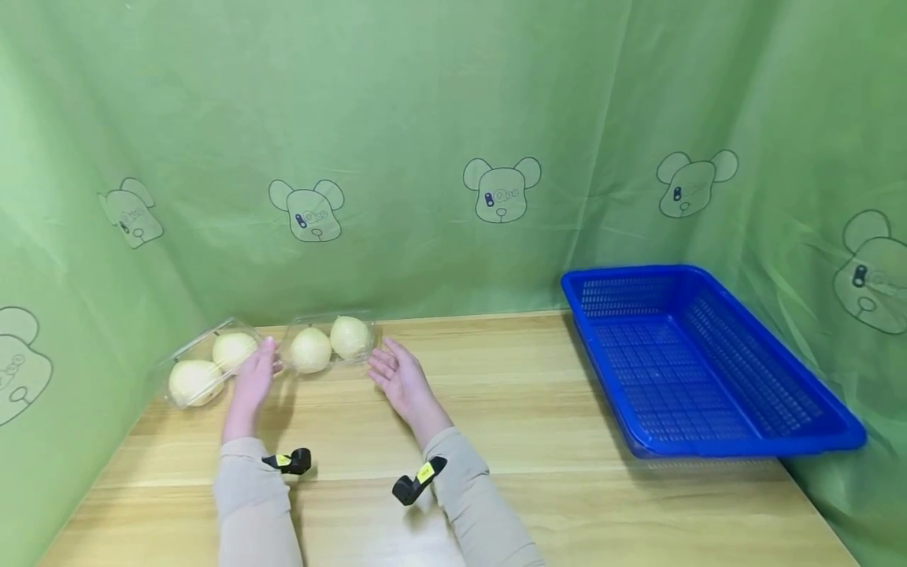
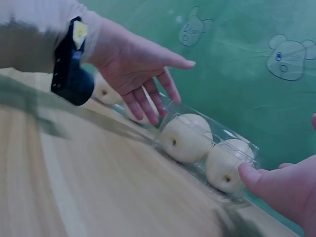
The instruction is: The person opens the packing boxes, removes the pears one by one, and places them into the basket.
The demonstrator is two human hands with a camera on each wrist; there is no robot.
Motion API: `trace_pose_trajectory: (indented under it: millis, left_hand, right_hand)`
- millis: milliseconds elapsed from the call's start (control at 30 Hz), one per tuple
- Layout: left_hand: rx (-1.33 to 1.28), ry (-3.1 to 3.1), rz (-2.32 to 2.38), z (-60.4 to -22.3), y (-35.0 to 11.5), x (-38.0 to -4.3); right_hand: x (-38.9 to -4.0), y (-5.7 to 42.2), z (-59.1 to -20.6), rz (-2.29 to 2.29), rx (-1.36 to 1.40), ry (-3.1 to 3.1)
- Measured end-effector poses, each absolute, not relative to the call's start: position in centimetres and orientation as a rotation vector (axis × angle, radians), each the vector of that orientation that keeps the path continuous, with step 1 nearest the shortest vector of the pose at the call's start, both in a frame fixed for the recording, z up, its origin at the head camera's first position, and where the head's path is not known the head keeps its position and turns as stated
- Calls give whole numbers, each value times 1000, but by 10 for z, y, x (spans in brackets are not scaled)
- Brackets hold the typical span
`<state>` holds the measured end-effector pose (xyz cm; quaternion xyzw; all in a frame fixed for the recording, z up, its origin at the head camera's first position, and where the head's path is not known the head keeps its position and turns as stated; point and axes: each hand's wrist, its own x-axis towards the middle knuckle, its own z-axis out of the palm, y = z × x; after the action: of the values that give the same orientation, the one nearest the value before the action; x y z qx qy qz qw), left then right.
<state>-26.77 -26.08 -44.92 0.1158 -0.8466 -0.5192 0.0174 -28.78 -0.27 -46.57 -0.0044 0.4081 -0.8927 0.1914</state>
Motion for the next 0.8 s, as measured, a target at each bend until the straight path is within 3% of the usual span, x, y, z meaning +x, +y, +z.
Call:
trace_pose_trajectory:
  millis: [800]
  left_hand:
    - [228, -2386, -1945, -466, -207, -294]
  right_hand:
    - [-302, 55, -465, -2448, 247, 1249]
